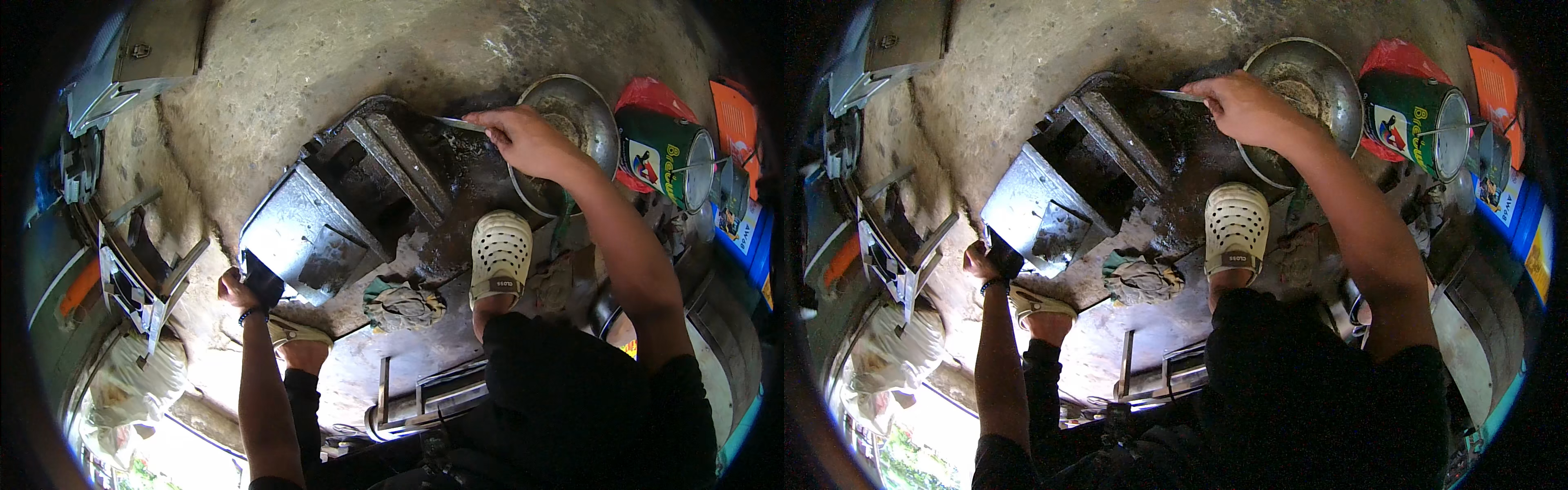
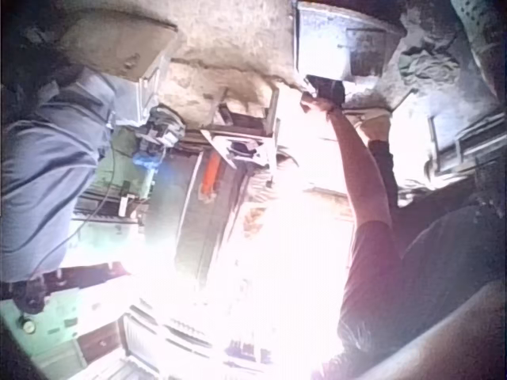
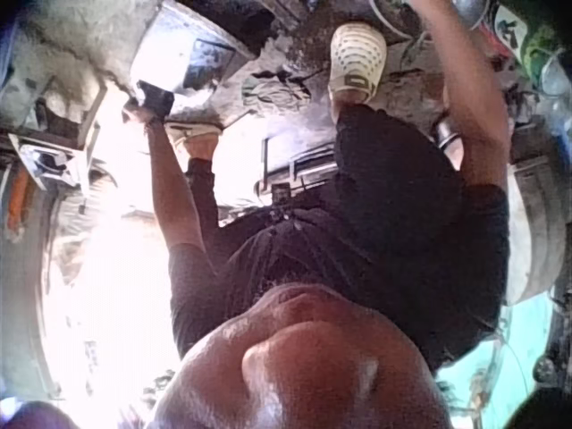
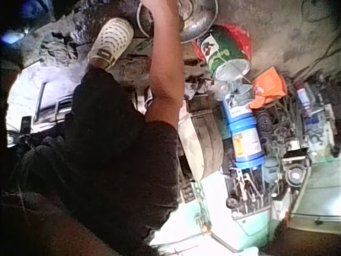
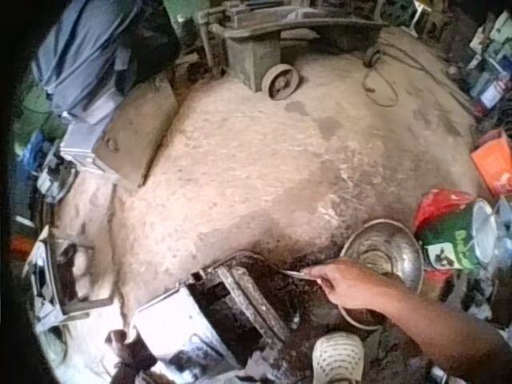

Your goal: The person sits on the floor and uses a metal scraper to remove debris from a rectangular metal part. They repeatedly scrape the surface and edges, occasionally adjusting the part's position.

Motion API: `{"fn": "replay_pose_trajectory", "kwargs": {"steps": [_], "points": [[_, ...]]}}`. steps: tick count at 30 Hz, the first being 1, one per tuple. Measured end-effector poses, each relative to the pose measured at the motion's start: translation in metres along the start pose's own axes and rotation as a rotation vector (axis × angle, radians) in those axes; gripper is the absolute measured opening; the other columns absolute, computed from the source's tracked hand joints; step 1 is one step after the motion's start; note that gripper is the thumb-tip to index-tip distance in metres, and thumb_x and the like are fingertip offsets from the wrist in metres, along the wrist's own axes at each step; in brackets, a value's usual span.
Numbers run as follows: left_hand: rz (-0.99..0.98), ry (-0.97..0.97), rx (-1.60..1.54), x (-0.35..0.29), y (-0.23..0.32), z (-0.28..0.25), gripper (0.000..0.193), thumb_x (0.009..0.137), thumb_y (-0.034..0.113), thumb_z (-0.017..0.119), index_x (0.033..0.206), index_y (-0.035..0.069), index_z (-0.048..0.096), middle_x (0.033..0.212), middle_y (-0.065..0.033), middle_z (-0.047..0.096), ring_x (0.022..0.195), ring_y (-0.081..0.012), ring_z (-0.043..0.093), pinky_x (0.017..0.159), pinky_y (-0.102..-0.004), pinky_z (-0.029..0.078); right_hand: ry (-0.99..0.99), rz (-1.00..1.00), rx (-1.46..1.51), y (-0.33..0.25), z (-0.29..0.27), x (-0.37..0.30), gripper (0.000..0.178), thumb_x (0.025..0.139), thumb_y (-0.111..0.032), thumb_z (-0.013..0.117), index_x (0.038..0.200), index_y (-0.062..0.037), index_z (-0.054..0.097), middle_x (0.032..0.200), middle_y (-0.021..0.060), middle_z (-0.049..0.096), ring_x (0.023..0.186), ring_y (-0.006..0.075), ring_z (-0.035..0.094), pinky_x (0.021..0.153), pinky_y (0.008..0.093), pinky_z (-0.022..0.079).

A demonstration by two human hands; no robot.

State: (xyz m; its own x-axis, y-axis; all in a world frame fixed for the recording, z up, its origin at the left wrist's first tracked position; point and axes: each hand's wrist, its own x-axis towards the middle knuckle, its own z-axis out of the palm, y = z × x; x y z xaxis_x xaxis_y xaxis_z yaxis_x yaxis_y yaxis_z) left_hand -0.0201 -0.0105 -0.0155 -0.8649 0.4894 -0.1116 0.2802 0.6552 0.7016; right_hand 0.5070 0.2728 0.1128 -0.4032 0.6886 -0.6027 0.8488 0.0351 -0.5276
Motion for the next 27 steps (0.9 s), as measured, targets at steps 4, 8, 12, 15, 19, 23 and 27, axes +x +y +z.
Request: {"fn": "replay_pose_trajectory", "kwargs": {"steps": [4,8,12,15,19,23,27], "points": [[0.002,0.000,0.013,0.000,0.001,0.000,0.042,0.082,0.032,0.052,0.079,-0.006,0.068,0.074,-0.0147,0.065,0.071,-0.0269,0.058,0.070,-0.0407,0.048,-0.002,-0.105,-0.043,0.005,0.006,0.004,0.040,0.090,-0.003,0.055,0.127,-0.0130,0.066,0.095,0.0197,0.070,0.086,0.0352,0.068,0.080,0.0471,0.053],[-0.003,-0.003,-0.015,0.000,-0.003,0.001,0.041,0.083,0.032,0.052,0.081,-0.006,0.068,0.074,-0.0139,0.065,0.072,-0.0259,0.057,0.070,-0.0396,0.047,0.167,-0.227,-0.245,0.006,0.008,0.013,0.042,0.091,-0.002,0.055,0.130,-0.0152,0.064,0.099,0.0179,0.068,0.085,0.0343,0.065,0.078,0.0453,0.052],[-0.025,0.009,-0.048,0.003,-0.006,0.003,0.041,0.082,0.032,0.053,0.080,-0.006,0.068,0.073,-0.0131,0.064,0.071,-0.0245,0.056,0.070,-0.0379,0.046,0.380,-0.278,-0.263,0.002,-0.001,0.010,0.042,0.092,-0.004,0.056,0.131,-0.0175,0.063,0.106,0.0168,0.066,0.089,0.0364,0.064,0.079,0.0471,0.052],[-0.024,-0.006,-0.052,0.005,-0.008,0.002,0.041,0.082,0.032,0.053,0.078,-0.006,0.068,0.073,-0.0129,0.064,0.071,-0.0241,0.056,0.069,-0.0375,0.046,0.173,-0.231,-0.283,0.000,-0.003,-0.004,0.041,0.091,-0.004,0.057,0.130,-0.0176,0.063,0.109,0.0161,0.066,0.090,0.0364,0.064,0.081,0.0464,0.053],[0.017,-0.018,-0.010,0.002,-0.005,0.000,0.043,0.082,0.033,0.053,0.078,-0.007,0.068,0.073,-0.0135,0.064,0.071,-0.0248,0.057,0.068,-0.0387,0.046,0.039,-0.186,-0.262,-0.004,-0.001,-0.001,0.046,0.087,-0.004,0.058,0.130,-0.0183,0.064,0.107,0.0182,0.068,0.099,0.0360,0.065,0.087,0.0463,0.053],[0.020,-0.010,-0.019,0.000,0.000,0.002,0.045,0.083,0.034,0.052,0.080,-0.008,0.068,0.075,-0.0152,0.065,0.073,-0.0267,0.059,0.071,-0.0405,0.048,0.082,-0.205,-0.319,-0.004,0.002,0.007,0.045,0.088,-0.003,0.056,0.131,-0.0175,0.063,0.107,0.0188,0.067,0.095,0.0373,0.065,0.084,0.0466,0.052],[0.020,-0.012,-0.019,0.001,-0.006,0.002,0.046,0.083,0.035,0.051,0.081,-0.009,0.068,0.077,-0.0163,0.066,0.074,-0.0282,0.060,0.074,-0.0418,0.050,0.145,-0.219,-0.322,0.000,0.016,-0.003,0.045,0.089,-0.003,0.055,0.131,-0.0173,0.063,0.106,0.0219,0.067,0.093,0.0384,0.065,0.083,0.0460,0.053]]}}
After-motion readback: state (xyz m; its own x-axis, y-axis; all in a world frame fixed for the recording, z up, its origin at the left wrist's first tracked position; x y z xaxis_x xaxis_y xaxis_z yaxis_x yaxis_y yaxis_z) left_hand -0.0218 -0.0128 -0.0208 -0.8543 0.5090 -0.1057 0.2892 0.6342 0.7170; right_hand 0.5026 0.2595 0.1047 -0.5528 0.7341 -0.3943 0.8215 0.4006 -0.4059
